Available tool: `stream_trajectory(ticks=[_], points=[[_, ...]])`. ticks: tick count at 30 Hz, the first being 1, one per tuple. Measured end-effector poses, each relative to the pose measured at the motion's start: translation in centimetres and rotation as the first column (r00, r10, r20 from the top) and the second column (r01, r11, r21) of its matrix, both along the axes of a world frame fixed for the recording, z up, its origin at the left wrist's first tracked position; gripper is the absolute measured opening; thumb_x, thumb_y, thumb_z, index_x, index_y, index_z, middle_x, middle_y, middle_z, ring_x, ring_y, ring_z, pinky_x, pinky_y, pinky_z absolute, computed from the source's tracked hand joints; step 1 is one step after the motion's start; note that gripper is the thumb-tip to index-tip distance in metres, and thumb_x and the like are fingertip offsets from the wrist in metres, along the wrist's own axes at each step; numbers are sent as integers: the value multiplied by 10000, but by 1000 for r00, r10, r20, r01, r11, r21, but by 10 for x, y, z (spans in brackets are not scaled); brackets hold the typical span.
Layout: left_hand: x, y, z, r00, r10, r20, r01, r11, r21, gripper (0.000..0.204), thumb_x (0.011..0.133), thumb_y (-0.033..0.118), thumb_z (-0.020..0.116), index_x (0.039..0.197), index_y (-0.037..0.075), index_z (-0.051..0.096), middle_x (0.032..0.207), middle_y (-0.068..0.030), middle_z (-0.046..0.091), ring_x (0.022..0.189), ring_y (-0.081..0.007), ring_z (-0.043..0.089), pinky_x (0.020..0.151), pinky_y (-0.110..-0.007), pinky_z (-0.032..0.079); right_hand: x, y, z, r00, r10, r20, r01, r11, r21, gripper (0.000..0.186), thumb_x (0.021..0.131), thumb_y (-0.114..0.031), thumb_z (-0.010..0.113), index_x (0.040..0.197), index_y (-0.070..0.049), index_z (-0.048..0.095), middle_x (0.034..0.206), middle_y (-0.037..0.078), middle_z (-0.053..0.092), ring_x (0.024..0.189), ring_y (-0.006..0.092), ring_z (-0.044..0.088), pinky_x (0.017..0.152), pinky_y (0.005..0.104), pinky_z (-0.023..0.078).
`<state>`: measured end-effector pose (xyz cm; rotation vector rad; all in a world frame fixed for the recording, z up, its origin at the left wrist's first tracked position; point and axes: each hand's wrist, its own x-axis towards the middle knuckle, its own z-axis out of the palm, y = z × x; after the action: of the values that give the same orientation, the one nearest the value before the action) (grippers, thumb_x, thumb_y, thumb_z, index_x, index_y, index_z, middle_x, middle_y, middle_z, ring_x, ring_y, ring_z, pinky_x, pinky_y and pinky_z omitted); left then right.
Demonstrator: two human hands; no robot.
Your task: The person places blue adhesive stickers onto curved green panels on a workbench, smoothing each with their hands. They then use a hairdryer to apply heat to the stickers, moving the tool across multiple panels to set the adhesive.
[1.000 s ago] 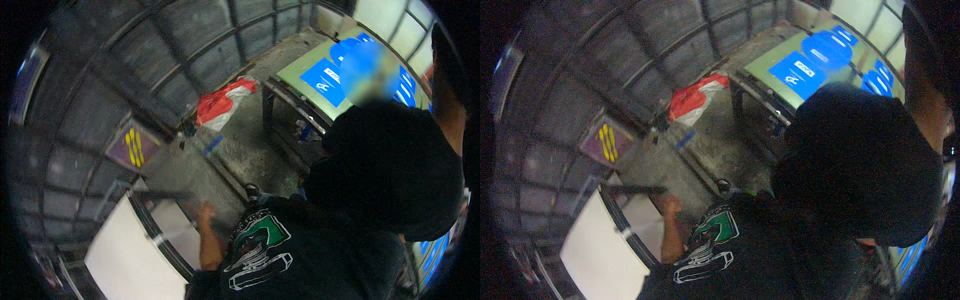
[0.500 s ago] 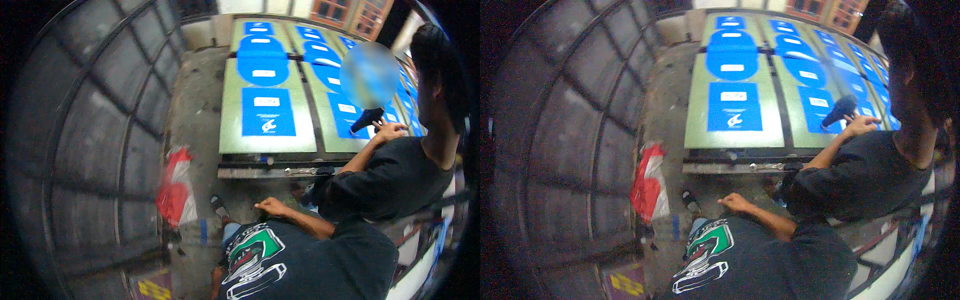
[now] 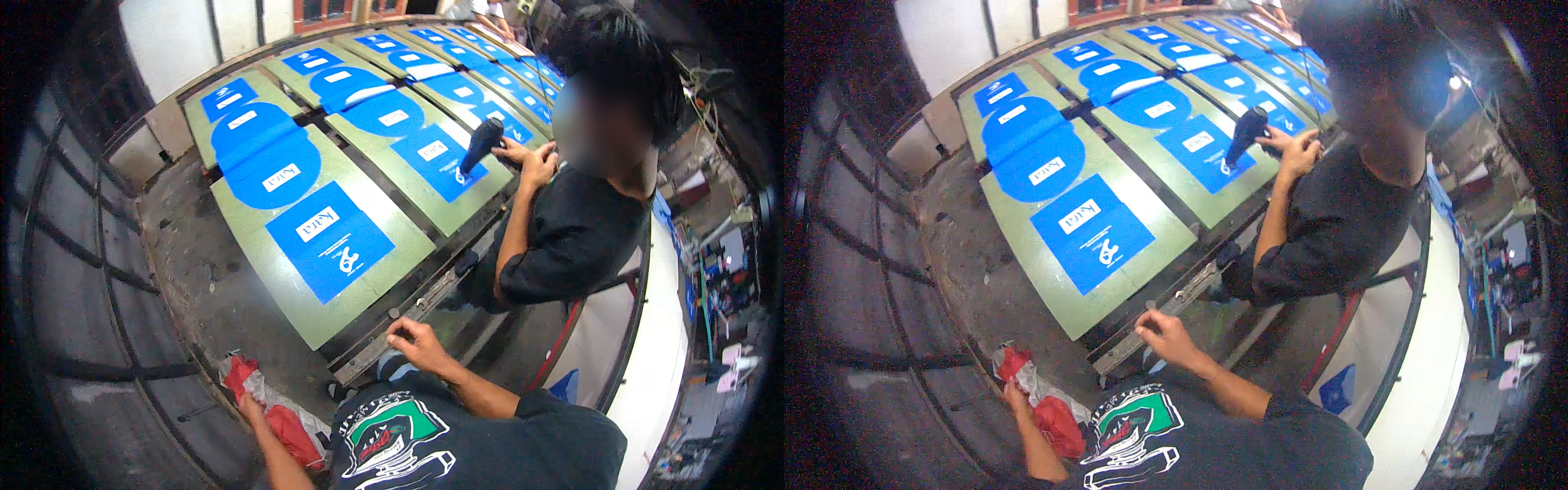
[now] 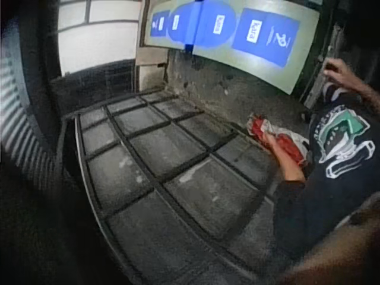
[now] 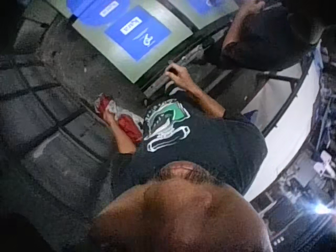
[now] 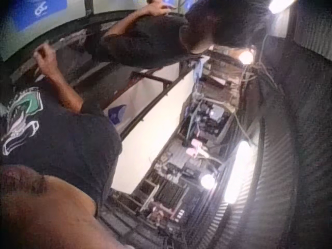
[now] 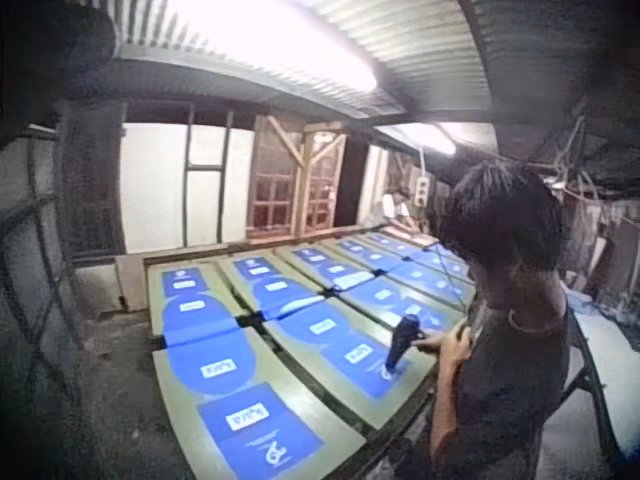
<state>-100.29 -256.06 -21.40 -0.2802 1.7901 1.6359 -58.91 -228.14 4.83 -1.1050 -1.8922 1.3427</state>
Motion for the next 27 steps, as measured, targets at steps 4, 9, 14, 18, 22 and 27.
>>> stream_trajectory(ticks=[4,9,14,18,22,27], points=[[36,121,40,783,-124,-609,26,985,-168,305,912,294,635,826,3,670,689,-34,600,587,-142,504,548,-286,411,14,20,-17,952,-245,-182,216,963,-164,149,893,-138,646,945,-1,619,798,26,641,723,83,587,658,263,487],[111,219,113,666,-285,-690,243,957,-160,266,924,256,623,806,19,651,722,-22,608,628,-111,497,584,-287,406,19,64,-23,899,-324,-293,239,926,-291,146,911,-129,635,974,-9,581,826,24,621,718,92,587,627,244,487],[187,277,189,565,-516,-644,529,826,-197,209,912,197,644,819,10,637,717,19,580,651,-65,490,593,-247,409,32,114,-27,758,-536,-372,367,822,-436,171,928,-134,603,1054,-34,545,818,48,611,636,96,568,596,236,472],[222,307,211,590,-570,-572,681,732,-28,189,915,183,647,839,11,631,714,40,551,650,-48,470,580,-230,379,50,146,-40,617,-675,-404,469,728,-500,215,938,-175,594,1100,-52,523,833,36,618,611,85,567,552,227,445],[233,316,223,588,-703,-401,772,635,19,179,918,183,642,863,13,627,665,55,522,581,-38,449,519,-218,352,61,169,-41,501,-758,-417,535,650,-539,240,958,-195,574,1138,-56,498,879,32,609,640,93,569,565,229,446],[233,314,227,621,-726,-295,773,630,75,196,931,202,619,886,11,621,611,30,502,494,-57,440,442,-227,343,55,176,-38,489,-753,-440,548,658,-516,267,964,-195,559,1172,-46,484,877,40,613,641,93,574,571,230,455]])
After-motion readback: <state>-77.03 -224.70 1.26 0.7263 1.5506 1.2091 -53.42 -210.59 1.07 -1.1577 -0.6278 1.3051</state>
